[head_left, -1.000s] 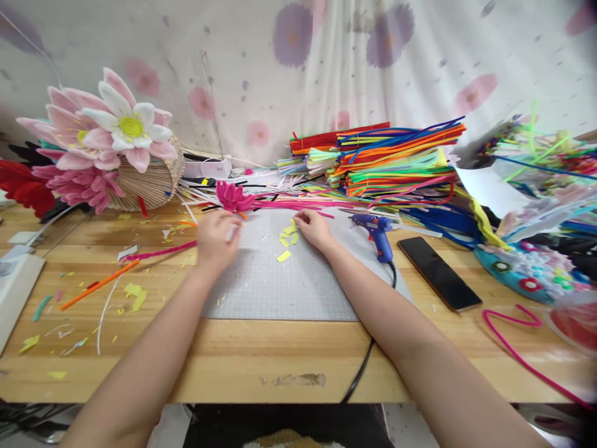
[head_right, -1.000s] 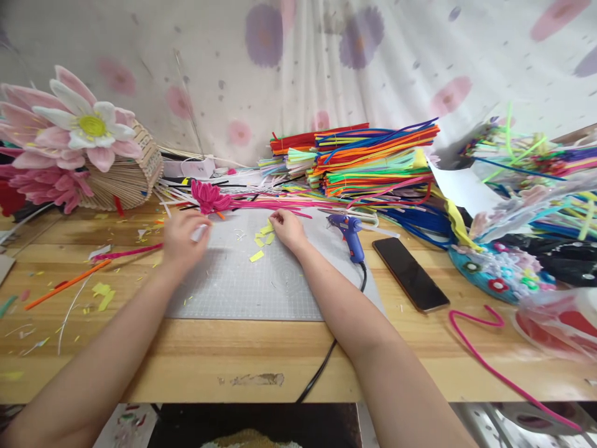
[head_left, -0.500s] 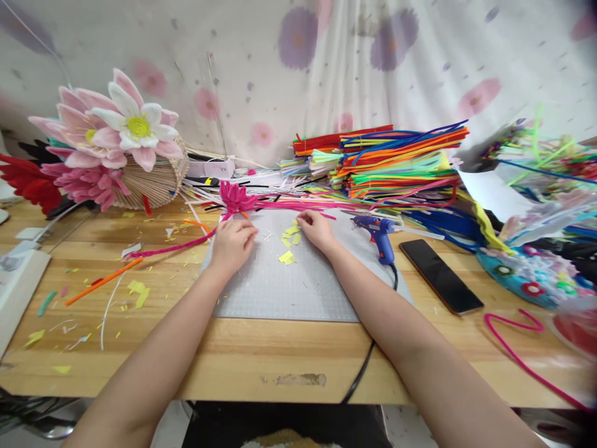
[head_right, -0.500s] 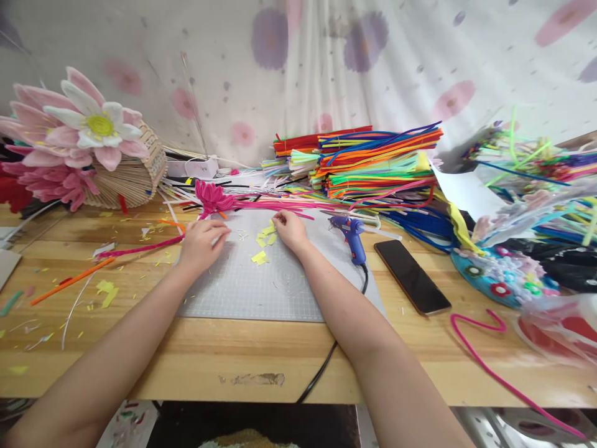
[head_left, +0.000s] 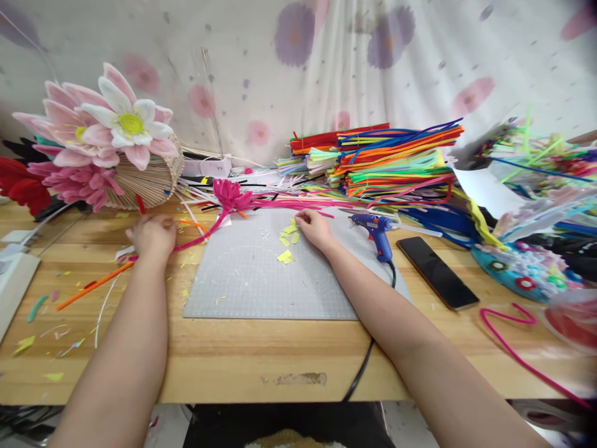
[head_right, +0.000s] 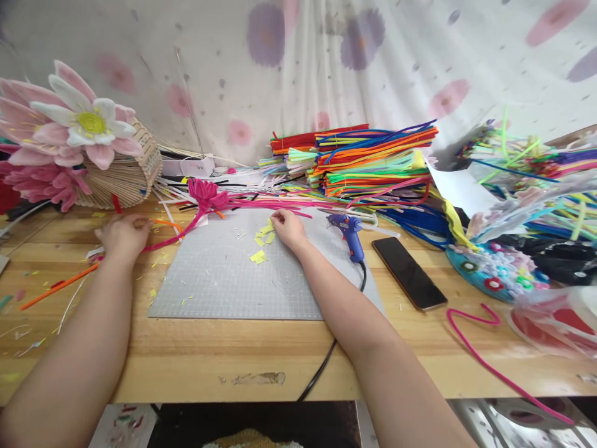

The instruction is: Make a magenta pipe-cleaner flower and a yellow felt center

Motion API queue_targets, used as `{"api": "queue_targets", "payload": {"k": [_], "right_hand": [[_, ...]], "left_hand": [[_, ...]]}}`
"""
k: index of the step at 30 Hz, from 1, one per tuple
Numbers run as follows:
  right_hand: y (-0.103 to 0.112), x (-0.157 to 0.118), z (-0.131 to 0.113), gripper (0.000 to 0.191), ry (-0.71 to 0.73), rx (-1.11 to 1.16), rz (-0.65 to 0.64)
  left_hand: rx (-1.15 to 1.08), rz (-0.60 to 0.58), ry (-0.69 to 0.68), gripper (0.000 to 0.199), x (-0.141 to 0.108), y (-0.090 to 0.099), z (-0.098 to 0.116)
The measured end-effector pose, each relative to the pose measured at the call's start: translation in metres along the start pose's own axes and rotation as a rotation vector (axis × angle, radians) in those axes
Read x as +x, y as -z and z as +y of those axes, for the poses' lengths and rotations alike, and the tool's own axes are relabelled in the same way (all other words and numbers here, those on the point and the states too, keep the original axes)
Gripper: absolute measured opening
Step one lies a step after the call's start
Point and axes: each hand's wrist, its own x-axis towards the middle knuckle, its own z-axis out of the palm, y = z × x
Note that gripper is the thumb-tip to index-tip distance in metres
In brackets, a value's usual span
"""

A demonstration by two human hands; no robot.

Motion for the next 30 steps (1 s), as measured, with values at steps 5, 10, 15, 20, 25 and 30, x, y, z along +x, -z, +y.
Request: {"api": "queue_targets", "payload": {"k": [5,10,15,20,25,30], "right_hand": [[0.0,0.001,0.001,0.017,0.007,-0.004,0.001],[0.001,0.0,0.001,0.019,0.013,0.007,-0.001],[0.0,-0.001,-0.001,0.018,0.013,0.001,-0.002],[0.001,-0.002,-0.003,0.017,-0.008,0.008,0.002],[0.003,-0.001,-0.001,0.017,-0.022,0.066,0.019],[0.002,0.0,0.001,0.016,-0.031,0.114,0.06]], "left_hand": [[-0.043,-0.052,0.053,0.04,0.0,-0.01,0.009],[-0.085,0.025,0.073,0.027,-0.009,-0.001,0.015],[-0.239,0.453,0.091,0.022,-0.018,0.02,0.019],[-0.37,0.497,-0.351,0.019,-0.046,0.024,0.07],[-0.411,0.066,-0.874,0.014,-0.09,0.004,0.145],[-0.356,-0.076,-0.947,0.02,-0.102,-0.011,0.157]]}}
